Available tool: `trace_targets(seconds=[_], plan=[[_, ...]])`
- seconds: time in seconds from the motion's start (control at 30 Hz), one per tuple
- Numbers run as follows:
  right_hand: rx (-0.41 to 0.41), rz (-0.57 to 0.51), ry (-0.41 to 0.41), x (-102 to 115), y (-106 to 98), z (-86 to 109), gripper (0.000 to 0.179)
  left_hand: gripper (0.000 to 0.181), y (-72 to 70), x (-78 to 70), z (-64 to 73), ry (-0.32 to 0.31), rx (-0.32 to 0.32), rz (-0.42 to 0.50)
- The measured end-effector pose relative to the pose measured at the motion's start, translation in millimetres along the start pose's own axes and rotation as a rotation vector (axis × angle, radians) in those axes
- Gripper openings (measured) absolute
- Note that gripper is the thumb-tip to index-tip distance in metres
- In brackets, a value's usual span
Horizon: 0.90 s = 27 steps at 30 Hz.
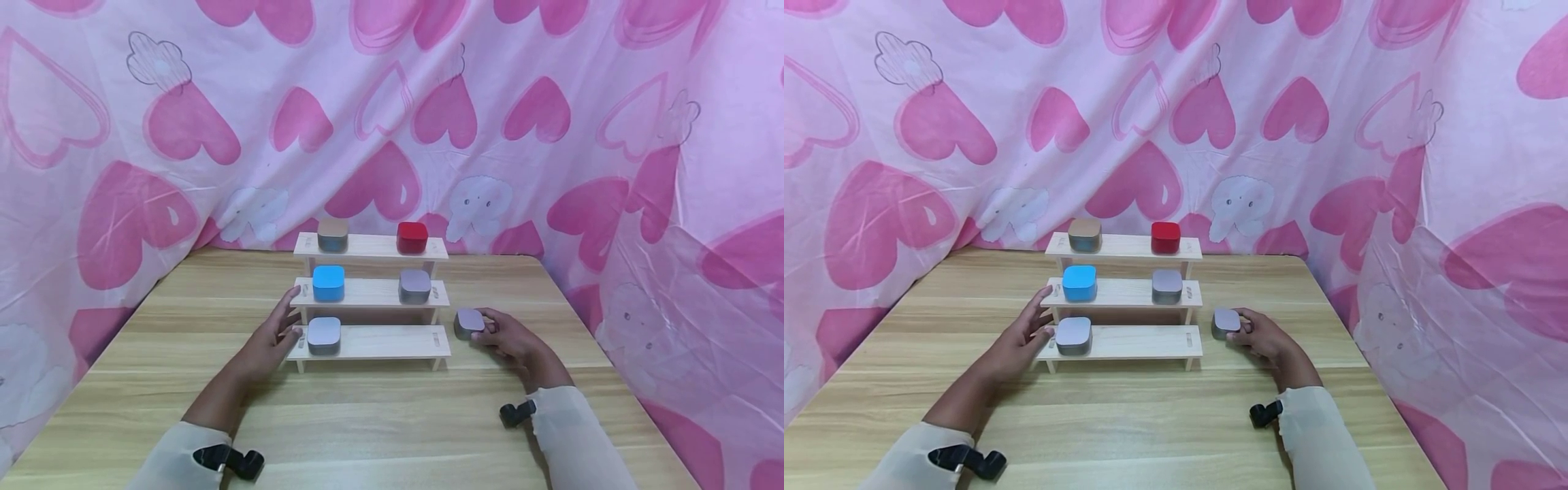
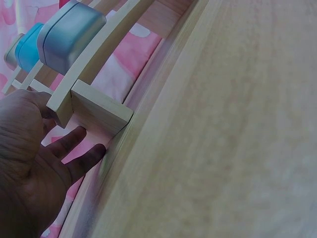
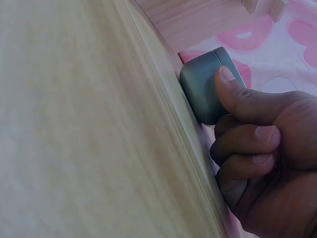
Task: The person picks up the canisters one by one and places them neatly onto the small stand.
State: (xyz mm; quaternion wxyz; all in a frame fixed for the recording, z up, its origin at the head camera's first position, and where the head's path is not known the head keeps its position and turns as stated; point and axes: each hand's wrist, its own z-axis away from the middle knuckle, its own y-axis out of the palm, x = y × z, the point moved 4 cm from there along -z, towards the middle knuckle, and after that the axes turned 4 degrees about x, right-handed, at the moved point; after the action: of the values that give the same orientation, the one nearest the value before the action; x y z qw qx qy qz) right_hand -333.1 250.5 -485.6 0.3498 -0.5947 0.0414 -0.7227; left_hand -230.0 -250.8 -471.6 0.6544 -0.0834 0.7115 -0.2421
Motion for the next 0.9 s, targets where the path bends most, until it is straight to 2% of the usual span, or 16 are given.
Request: trace_targets(seconds=[0.37,0.53,0.9], plan=[[-0.018,-0.001,0.003,3,1,1.8,0.064,0.084,0.0,0.6,1.2,-0.005,-0.001,-0.001],[-0.048,-0.045,0.005,7,1,3.2,0.062,0.085,-0.9,0.7,0.8,-0.012,-0.002,0.005],[-0.141,-0.141,-0.115,23,1,12.1,0.062,0.085,-0.3,-0.1,-1.2,0.020,-0.001,-0.002]])
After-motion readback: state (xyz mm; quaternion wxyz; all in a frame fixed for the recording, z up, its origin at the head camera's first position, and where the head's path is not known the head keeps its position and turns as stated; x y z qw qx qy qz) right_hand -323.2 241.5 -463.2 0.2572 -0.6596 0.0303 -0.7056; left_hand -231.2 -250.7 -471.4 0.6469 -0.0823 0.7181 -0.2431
